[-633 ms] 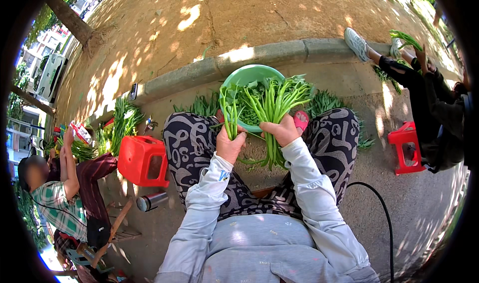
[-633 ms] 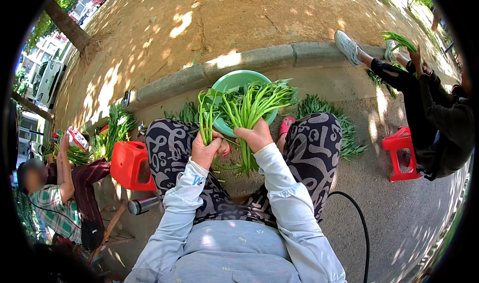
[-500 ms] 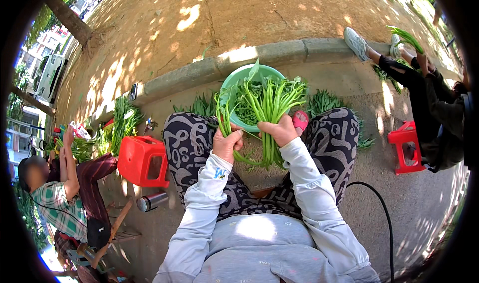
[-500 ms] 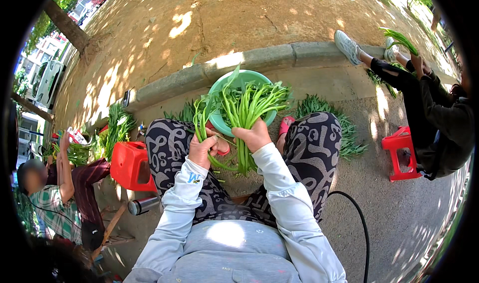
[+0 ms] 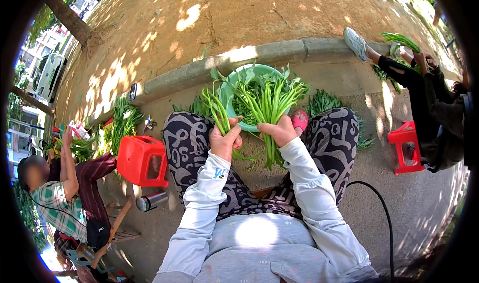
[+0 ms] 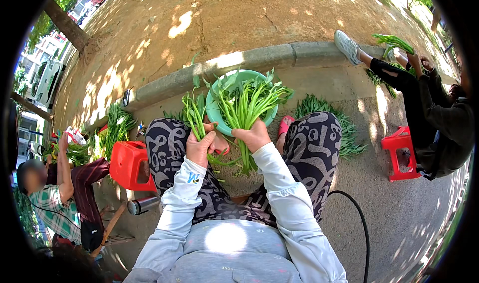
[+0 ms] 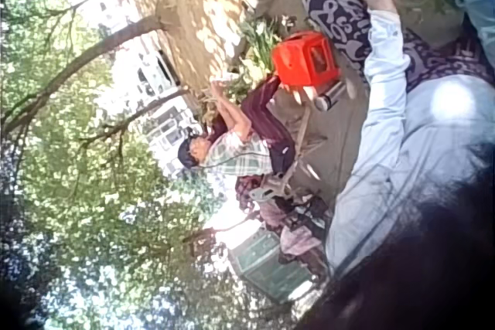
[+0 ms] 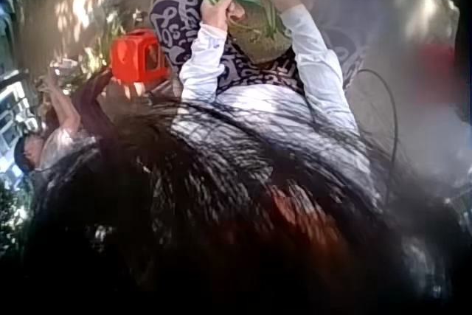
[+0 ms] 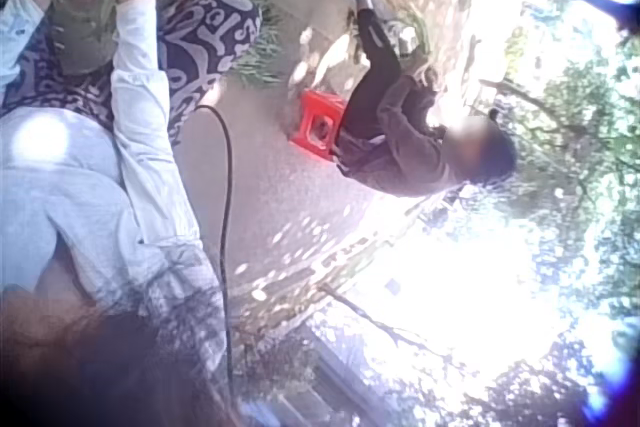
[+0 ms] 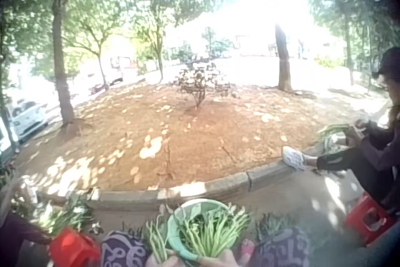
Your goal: The person sorts green leafy vegetables by hand, picking through a bunch and placing selected pieces into a light green bowl while sitting outdoors.
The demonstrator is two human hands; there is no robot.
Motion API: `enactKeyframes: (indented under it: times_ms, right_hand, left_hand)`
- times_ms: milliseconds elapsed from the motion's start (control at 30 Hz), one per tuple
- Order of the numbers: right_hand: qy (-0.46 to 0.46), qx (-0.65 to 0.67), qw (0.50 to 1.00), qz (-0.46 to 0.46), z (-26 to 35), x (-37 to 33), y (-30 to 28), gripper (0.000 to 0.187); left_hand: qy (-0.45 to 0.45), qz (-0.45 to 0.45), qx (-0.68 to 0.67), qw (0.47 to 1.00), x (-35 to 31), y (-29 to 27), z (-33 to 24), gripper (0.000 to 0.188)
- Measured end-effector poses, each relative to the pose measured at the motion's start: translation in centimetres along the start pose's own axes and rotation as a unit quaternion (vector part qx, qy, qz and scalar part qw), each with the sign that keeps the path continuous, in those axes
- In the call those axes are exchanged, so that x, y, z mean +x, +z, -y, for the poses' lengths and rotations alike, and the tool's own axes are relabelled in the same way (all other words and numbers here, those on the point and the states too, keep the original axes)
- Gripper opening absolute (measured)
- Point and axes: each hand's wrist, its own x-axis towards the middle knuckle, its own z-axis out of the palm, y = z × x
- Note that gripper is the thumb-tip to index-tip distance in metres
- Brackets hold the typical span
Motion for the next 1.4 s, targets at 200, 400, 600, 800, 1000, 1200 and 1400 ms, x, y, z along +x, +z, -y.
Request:
enactKeyframes:
  times_ms: [200,400,600,800,1000,1200,1400]
  right_hand:
    - [-0.02,0.009,1.0,0.003,-0.5,0.2,0.0,0.038]
    - [-0.021,0.003,1.0,-0.016,0.2,0.0,0.0,0.035]
    - [-0.04,0.014,0.999,-0.023,-0.1,0.1,0.1,0.033]
    - [-0.037,0.012,0.999,-0.011,-0.5,0.4,-0.1,0.032]
    - [-0.034,0.014,0.999,-0.008,-0.5,0.3,-0.1,0.031]
    - [-0.035,0.016,0.999,-0.017,-0.3,0.1,0.1,0.033]
    - [-0.034,0.021,0.999,-0.024,-0.4,0.2,0.0,0.035]
  left_hand:
    - [0.034,0.06,0.114,0.991,0.1,-0.6,2.1,0.016]
    - [0.066,0.035,0.195,0.978,0.1,-0.8,3.2,0.018]
    - [0.031,0.027,0.176,0.984,0.2,-0.9,2.5,0.016]
    - [-0.015,0.004,0.072,0.997,-0.2,-0.1,0.7,0.013]
    - [0.018,0.007,0.066,0.998,-0.3,-0.1,0.8,0.014]
    - [0.031,0.07,0.132,0.988,0.0,-0.7,2.5,0.014]
    - [0.039,0.052,0.184,0.981,-0.1,-0.6,2.8,0.013]
